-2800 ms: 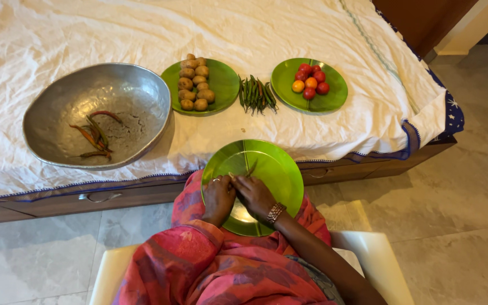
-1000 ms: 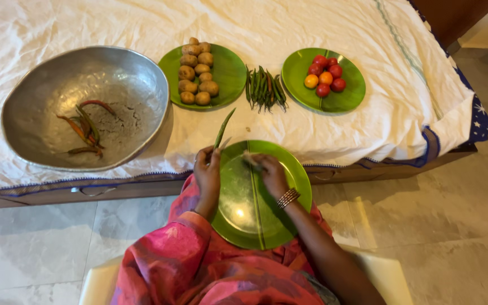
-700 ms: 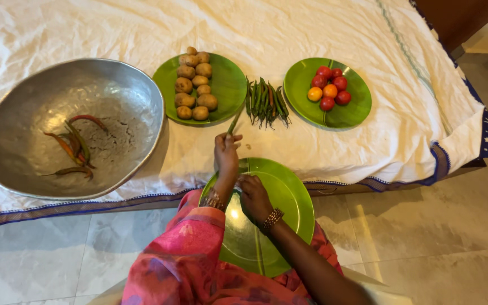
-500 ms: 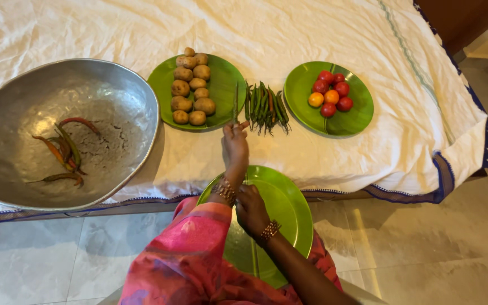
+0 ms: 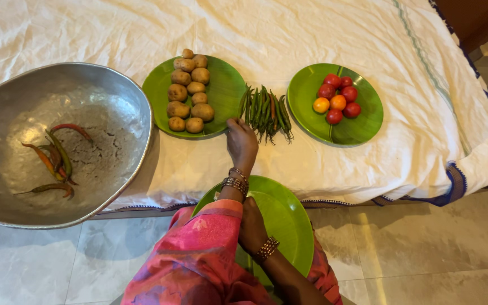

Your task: The person sits on a chair and peels green chilies one by one using a small knife over a green plate. The person places the peeled chilies into a large metal bowl. Other vegetables, including potatoes and tomatoes, are arranged on banana leaves on the bed.

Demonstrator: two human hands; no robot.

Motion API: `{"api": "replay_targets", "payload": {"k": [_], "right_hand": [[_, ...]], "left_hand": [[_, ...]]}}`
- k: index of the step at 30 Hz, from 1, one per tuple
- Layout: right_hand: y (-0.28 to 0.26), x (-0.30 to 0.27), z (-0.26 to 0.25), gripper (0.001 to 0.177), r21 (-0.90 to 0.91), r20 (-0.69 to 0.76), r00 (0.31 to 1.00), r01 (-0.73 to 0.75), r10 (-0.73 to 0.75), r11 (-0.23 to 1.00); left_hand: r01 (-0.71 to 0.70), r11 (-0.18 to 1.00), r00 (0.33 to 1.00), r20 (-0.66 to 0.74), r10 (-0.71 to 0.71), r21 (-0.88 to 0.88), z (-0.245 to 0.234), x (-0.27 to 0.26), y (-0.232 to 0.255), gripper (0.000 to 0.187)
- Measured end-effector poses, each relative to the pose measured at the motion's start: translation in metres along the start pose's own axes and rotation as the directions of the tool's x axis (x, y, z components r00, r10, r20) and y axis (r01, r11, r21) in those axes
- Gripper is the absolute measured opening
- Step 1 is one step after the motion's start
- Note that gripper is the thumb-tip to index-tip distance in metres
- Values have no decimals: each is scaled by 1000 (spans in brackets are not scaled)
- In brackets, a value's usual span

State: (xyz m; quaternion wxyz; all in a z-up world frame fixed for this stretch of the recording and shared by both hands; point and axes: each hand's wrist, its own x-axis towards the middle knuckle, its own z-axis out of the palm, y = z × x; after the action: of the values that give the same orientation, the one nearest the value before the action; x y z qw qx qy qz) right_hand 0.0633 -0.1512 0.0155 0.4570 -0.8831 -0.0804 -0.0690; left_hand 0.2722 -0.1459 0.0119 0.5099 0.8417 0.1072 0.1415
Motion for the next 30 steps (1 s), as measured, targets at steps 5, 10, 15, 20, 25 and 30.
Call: {"api": "replay_targets", "payload": {"k": [5,10,15,20,25,30], "right_hand": [[-9,5,-4,39,37,-14,999,-46,46,998],[-6,2,-3,40,42,-14,1000,-12,12,999],[11,0,4,30,-108,-23,985,168,-171,980],[26,1,12,26,-156,-11,989,142,-146,978],[22,-3,11,28,-130,-24,980,195,-200,972],[18,-4,10,28,-142,-23,974,220,-225,965]], "left_hand": [[0,993,998,64,-8,117,9,1,8,27],[-172,962,985,45,166,212,19,-2,-4,46],[-97,975,980,193,57,202,31,12,-12,63],[-158,953,974,198,108,260,45,19,-17,60],[-259,961,952,195,237,95,37,12,-36,64],[-240,970,952,204,228,36,21,4,-53,64]]}}
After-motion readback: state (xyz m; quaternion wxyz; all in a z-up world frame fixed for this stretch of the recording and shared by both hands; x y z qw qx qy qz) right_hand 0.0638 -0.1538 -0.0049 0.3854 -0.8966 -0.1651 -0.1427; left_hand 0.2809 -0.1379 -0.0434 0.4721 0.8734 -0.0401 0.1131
